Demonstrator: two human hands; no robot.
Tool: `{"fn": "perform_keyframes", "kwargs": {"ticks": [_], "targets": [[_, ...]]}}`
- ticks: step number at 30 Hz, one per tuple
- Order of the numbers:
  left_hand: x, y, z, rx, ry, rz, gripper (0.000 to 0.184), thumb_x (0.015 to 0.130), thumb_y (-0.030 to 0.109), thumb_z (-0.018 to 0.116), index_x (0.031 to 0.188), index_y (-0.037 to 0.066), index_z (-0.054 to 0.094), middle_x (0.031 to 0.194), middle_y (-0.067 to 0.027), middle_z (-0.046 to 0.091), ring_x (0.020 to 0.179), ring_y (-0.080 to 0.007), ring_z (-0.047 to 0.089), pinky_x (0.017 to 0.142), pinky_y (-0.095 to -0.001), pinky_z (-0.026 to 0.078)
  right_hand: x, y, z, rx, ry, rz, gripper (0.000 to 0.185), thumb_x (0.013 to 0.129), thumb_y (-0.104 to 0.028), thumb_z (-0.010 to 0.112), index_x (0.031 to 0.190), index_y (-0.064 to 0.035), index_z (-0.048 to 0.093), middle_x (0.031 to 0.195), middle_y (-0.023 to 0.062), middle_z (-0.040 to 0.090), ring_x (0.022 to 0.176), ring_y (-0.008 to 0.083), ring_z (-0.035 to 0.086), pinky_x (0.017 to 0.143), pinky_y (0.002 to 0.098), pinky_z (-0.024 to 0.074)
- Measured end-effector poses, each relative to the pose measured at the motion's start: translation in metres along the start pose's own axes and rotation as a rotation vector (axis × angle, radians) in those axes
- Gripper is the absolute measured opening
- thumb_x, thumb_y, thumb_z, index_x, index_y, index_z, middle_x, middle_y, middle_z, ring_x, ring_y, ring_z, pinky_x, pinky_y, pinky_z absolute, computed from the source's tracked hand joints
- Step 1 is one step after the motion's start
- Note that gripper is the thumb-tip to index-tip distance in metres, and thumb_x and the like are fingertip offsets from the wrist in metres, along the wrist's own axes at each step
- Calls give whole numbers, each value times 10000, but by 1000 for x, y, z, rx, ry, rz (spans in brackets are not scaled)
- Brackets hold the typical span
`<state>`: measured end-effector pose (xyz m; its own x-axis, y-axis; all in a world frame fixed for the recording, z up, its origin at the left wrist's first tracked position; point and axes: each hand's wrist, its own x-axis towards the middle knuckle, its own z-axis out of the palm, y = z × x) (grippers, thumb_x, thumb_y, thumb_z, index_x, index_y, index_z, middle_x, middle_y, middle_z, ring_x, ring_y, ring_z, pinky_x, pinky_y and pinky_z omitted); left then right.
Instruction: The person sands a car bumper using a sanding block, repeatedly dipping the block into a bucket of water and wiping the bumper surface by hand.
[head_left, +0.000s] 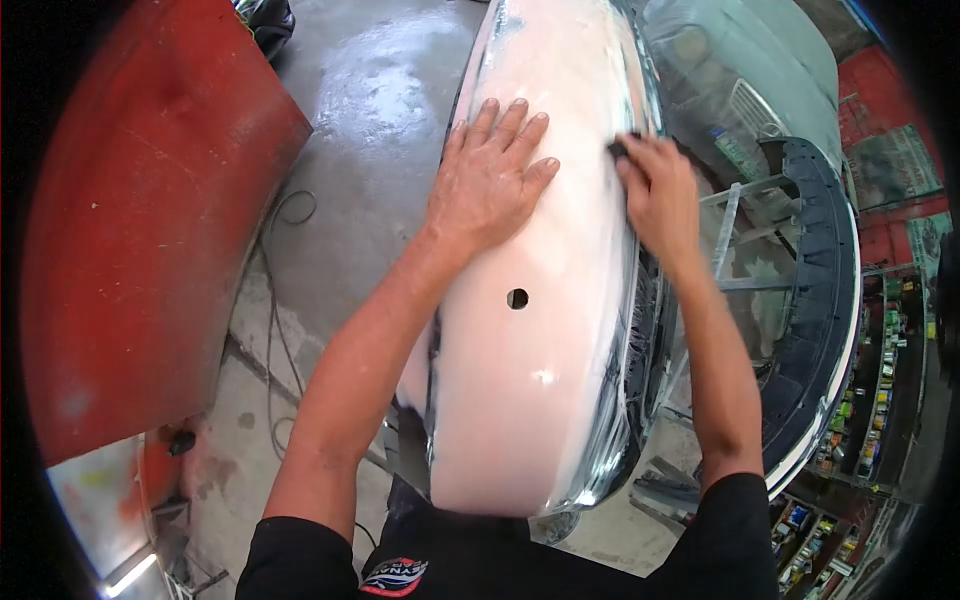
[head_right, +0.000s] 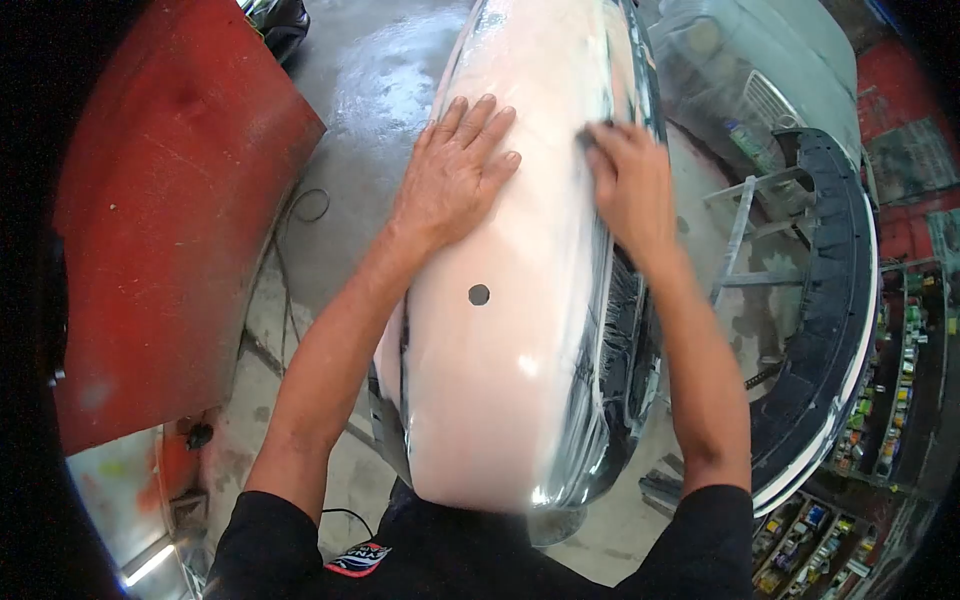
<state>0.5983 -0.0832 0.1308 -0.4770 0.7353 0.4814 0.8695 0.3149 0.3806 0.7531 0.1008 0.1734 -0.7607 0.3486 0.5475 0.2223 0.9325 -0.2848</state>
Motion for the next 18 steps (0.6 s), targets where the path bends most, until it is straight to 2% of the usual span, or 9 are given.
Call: {"fn": "perform_keyframes", "kwargs": {"ticks": [1,3,6,10,13,16,18], "targets": [[0,-2,0,-9,8,2,563,1058,459,518,1504,119,574,1623,-167,467,1531,-401,361,1242,-556,273,24,17,14,6,13,-16,272,942,-133,700,1194,-54,765,1181,195,721,1031,406,696,912,458,542],[2,-5,1,-11,8,8,567,1058,460,518,1511,123,567,1631,-163,458,1535,-399,355,1244,-557,270,71,40,34,-81,35,-10,267,954,-192,683,1130,-1,749,1111,234,721,1018,442,682,905,472,537],[-1,-2,1,-19,-20,0,574,1060,461,516,1523,124,554,1638,-159,449,1540,-399,345,1247,-559,265,79,40,38,-116,51,39,282,956,-206,680,1126,8,746,1097,240,722,1033,438,681,913,478,534],[2,-1,-4,-32,-37,-21,583,1062,461,513,1531,116,542,1638,-157,448,1538,-405,346,1248,-563,262,11,-3,2,-11,18,16,298,953,-210,682,1156,-2,750,1129,233,726,1059,436,677,938,472,531],[0,1,-5,-16,-29,-23,558,1065,435,505,1532,131,545,1636,-160,452,1538,-409,348,1244,-559,274,24,1,6,-24,1,18,303,951,-201,687,1182,-17,755,1178,219,723,1088,426,676,955,465,525],[2,-1,-4,-30,-46,-27,561,1065,438,505,1535,134,543,1643,-150,446,1546,-402,339,1251,-568,259,86,43,39,-73,-4,106,300,943,-179,697,1196,-29,762,1223,212,713,1102,420,679,967,461,521],[4,-1,-7,-30,-52,-27,581,1069,460,492,1539,121,536,1649,-153,433,1555,-397,318,1257,-571,246,94,38,40,-99,8,133,295,943,-175,697,1191,-29,764,1214,211,714,1091,416,682,961,464,523]]}}
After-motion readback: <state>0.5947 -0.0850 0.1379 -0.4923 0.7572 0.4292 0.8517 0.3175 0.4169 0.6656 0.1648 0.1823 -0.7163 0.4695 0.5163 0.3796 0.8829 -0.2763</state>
